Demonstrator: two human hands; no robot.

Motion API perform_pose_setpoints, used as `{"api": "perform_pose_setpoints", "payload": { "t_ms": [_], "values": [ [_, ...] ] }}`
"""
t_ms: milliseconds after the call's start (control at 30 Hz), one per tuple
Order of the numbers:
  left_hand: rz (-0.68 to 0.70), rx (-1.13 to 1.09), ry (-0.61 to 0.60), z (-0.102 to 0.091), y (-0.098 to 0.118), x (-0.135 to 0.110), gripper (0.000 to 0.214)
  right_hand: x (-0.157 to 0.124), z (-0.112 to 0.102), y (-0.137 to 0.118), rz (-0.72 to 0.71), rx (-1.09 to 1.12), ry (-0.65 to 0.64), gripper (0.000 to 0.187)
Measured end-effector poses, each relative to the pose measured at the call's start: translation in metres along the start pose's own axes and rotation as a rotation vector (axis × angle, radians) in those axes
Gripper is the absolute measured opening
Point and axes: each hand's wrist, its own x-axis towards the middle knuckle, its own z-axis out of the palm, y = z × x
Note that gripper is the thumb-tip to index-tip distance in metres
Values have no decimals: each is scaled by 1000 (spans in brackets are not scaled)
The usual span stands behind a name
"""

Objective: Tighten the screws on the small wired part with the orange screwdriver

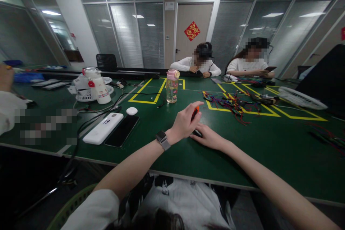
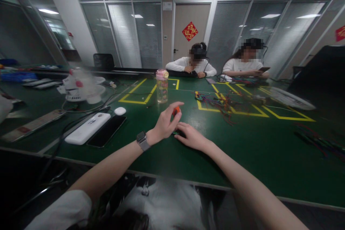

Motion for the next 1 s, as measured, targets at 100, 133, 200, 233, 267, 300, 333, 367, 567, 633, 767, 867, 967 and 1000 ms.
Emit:
{"api": "perform_pose_setpoints", "payload": {
  "t_ms": [100,133,200,233,267,300,333,367,567,633,767,867,967,1000],
  "values": [
    [-2,2,-2,0,0,0,33,0,-1,-1,-3,3,0,20],
    [-2,3,-1,0,0,0,33,0,-1,-1,-4,6,2,20],
    [-1,3,1,0,0,0,33,0,-1,-1,-3,9,5,20],
    [-2,2,1,0,0,0,33,0,-1,-1,-2,9,5,20],
    [-3,1,1,0,0,0,33,0,-1,-2,-1,8,5,20],
    [-5,-1,1,0,0,0,32,0,-1,-2,-1,8,4,20],
    [-5,-3,1,0,0,0,32,0,-1,-2,-2,7,3,20],
    [-5,-4,1,0,0,0,32,1,-1,-2,-3,6,1,20],
    [-4,-2,13,0,0,0,32,0,0,0,-1,3,0,18],
    [-5,0,9,0,0,0,32,0,0,1,-2,5,4,18],
    [-5,-6,7,0,0,0,34,0,1,2,0,2,-1,18],
    [-5,-18,5,0,0,0,35,0,1,2,2,-10,-4,17],
    [-9,-36,7,0,-1,0,37,1,0,0,3,-6,-10,15],
    [-5,-44,18,0,-2,-1,37,1,-1,-1,1,-4,-12,14]
  ]
}}
